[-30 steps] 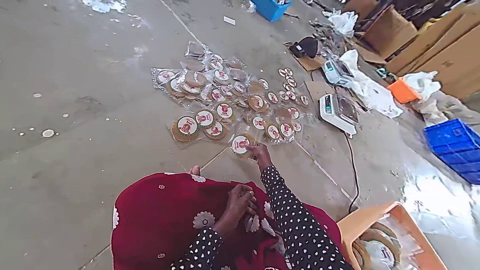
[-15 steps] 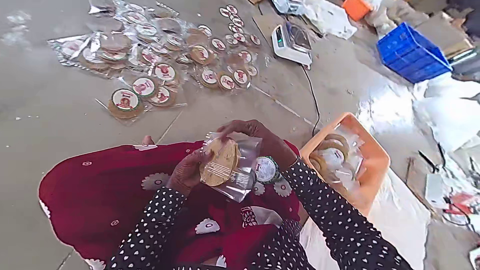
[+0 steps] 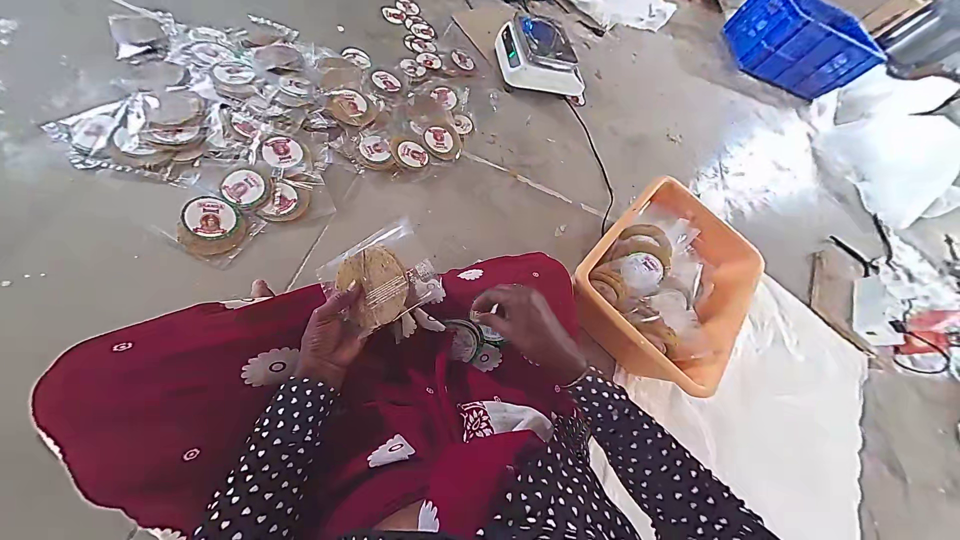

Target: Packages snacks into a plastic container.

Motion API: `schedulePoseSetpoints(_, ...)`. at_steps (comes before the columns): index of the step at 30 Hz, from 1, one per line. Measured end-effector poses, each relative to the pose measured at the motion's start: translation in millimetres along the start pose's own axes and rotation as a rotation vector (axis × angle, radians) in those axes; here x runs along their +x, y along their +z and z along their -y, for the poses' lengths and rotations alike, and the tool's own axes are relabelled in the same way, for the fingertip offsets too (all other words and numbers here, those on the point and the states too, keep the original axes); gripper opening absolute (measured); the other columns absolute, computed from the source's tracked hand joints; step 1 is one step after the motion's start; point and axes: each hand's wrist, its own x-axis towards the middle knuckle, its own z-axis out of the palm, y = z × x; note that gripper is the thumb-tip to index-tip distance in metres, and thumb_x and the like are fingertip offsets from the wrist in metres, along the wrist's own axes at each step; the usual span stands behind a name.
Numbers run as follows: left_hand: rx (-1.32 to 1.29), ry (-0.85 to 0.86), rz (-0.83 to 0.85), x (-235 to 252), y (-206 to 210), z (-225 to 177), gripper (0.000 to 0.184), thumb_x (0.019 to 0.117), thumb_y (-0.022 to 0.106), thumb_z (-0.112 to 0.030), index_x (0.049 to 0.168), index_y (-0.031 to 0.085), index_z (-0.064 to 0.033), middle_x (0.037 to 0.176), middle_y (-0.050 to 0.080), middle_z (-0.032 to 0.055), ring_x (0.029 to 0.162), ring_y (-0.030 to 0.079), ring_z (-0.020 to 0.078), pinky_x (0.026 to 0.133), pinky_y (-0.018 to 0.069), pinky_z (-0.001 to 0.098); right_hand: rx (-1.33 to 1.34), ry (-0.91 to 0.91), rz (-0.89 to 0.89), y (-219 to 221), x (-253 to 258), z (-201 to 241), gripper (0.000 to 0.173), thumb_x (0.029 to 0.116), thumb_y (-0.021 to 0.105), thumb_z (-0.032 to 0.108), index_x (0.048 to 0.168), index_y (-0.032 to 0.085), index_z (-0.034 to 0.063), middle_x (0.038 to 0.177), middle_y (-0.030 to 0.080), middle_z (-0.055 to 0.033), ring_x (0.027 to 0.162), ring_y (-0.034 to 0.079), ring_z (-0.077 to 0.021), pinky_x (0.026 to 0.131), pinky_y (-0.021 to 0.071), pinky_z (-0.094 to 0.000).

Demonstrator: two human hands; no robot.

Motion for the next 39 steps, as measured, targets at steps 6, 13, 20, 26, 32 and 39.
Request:
schedulePoseSetpoints(6,0.007,0.003,0.006,-4.7,-9.1,1.0,0.019,0.1027,0.051,-0.013,0.120,0.059,-0.0112,0.105,0.071,0.0066,0.095,0.071,0.0175,0.082,0.0613,0.0381,-0.056,0.159,0.138,15.9,8.4,17.7,0.016,0.0966,0.066,0.018,0.098,0.078,0.0083,0.099,0.073,-0.0105,0.097,0.069,-0.0259,0.088,0.0539,-0.0500)
schedulePoseSetpoints(13,-0.003,0.011,0.053,-6.8,-4.5,0.4,0.021,0.1029,0.049,-0.010,0.122,0.059,-0.0090,0.106,0.071,0.0073,0.095,0.071,0.0174,0.083,0.0613,0.0374,0.129,0.242,-0.100,-22.2,-14.8,8.4,0.009,0.0924,0.076,0.020,0.092,0.077,0.0109,0.086,0.071,-0.0023,0.072,0.064,-0.0145,0.068,0.0540,-0.0387)
schedulePoseSetpoints(20,0.051,-0.002,0.128,-4.5,-12.4,5.3,0.022,0.1048,0.052,-0.014,0.125,0.059,-0.0060,0.106,0.072,0.0103,0.095,0.072,0.0191,0.083,0.0614,0.0374,0.429,0.291,-0.353,-43.0,-22.3,-8.4,0.012,0.0932,0.071,0.002,0.105,0.071,0.0027,0.085,0.072,-0.0042,0.063,0.063,-0.0075,0.058,0.0548,-0.0243)
schedulePoseSetpoints(26,0.080,-0.062,0.194,-5.7,-12.0,9.6,0.024,0.1018,0.059,-0.012,0.123,0.060,-0.0008,0.104,0.073,0.0129,0.093,0.073,0.0211,0.086,0.0612,0.0394,0.632,0.298,-0.494,-42.0,-11.5,-0.9,0.007,0.0918,0.073,0.001,0.099,0.072,0.0032,0.077,0.071,-0.0002,0.055,0.058,-0.0022,0.050,0.0493,-0.0169)
schedulePoseSetpoints(32,0.130,-0.051,0.227,-17.5,-3.4,5.8,0.024,0.1036,0.050,-0.010,0.125,0.059,-0.0014,0.103,0.072,0.0109,0.093,0.072,0.0178,0.084,0.0613,0.0358,0.609,0.291,-0.401,-29.9,-4.3,13.5,0.009,0.0921,0.073,0.002,0.100,0.072,0.0036,0.079,0.071,-0.0003,0.057,0.058,-0.0024,0.052,0.0491,-0.0176)
schedulePoseSetpoints(39,0.105,-0.058,0.206,-19.9,-0.2,2.8,0.024,0.1049,0.049,-0.010,0.125,0.059,-0.0021,0.103,0.072,0.0105,0.093,0.072,0.0177,0.084,0.0613,0.0350,0.670,0.299,-0.364,-26.0,3.3,21.8,0.009,0.0931,0.072,0.002,0.102,0.072,0.0031,0.080,0.071,-0.0013,0.055,0.055,-0.0024,0.050,0.0459,-0.0173)
